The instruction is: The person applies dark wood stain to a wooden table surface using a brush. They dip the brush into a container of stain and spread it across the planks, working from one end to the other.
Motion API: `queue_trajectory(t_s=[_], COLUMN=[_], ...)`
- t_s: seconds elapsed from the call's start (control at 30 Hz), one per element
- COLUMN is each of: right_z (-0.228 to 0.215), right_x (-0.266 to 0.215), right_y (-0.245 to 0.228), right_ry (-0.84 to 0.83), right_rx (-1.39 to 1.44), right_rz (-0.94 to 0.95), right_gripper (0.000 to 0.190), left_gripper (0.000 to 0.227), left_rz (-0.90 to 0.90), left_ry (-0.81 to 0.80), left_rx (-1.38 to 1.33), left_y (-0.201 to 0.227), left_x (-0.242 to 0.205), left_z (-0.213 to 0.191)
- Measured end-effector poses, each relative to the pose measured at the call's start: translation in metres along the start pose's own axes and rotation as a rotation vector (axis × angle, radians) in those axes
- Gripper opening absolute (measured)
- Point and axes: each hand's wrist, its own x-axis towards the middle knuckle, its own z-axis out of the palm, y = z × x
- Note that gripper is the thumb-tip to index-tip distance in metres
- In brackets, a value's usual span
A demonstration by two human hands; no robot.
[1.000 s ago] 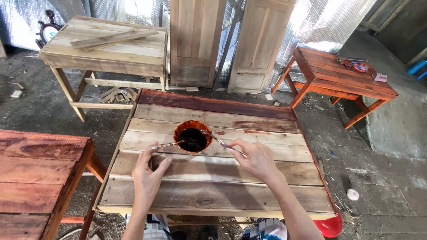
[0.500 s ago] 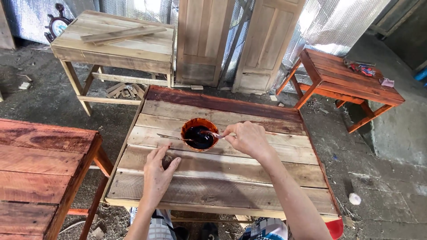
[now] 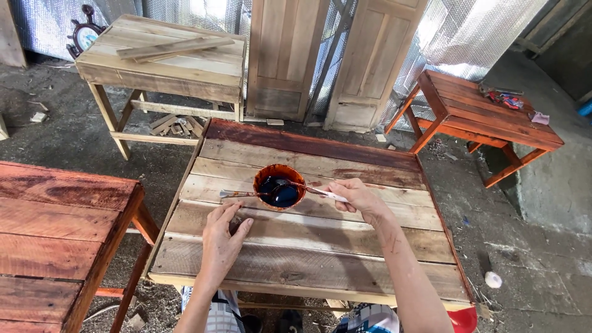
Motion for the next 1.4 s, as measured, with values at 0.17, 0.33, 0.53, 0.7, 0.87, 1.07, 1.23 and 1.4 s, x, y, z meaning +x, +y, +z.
queue_trajectory(t_s=[0.17,0.33,0.53,0.7,0.87,1.07,1.23,1.4], right_z=[-0.004,0.002,0.0,-0.007,-0.012,-0.01,-0.005,-0.005], right_x=[-0.014,-0.04,-0.042,-0.049,-0.055,-0.065,-0.07,-0.07], right_y=[-0.008,-0.041,-0.053,-0.062,-0.085,-0.104,-0.115,-0.115], right_ry=[0.069,0.278,0.427,0.41,0.417,0.393,0.368,0.365], right_rx=[-0.1,-0.417,-0.78,-0.94,-1.008,-1.034,-1.043,-1.045], right_rz=[-0.153,-0.185,-0.161,-0.111,-0.006,-0.045,-0.049,-0.057], right_gripper=[0.028,0.017,0.019,0.026,0.02,0.022,0.022,0.022], left_gripper=[0.047,0.047,0.046,0.047,0.045,0.045,0.045,0.045], left_rz=[0.0,0.002,0.019,0.039,0.045,0.024,0.034,0.031], left_ry=[-0.011,-0.009,-0.001,0.007,0.017,0.001,0.004,0.002], left_rx=[0.008,0.024,0.024,0.041,0.03,0.017,0.023,0.031], left_y=[0.002,0.0,0.001,-0.001,0.001,0.004,0.0,0.001], left_x=[0.0,0.001,0.0,0.0,0.0,-0.001,0.0,0.0], left_z=[0.0,0.001,0.001,0.002,0.001,-0.001,0.001,0.001])
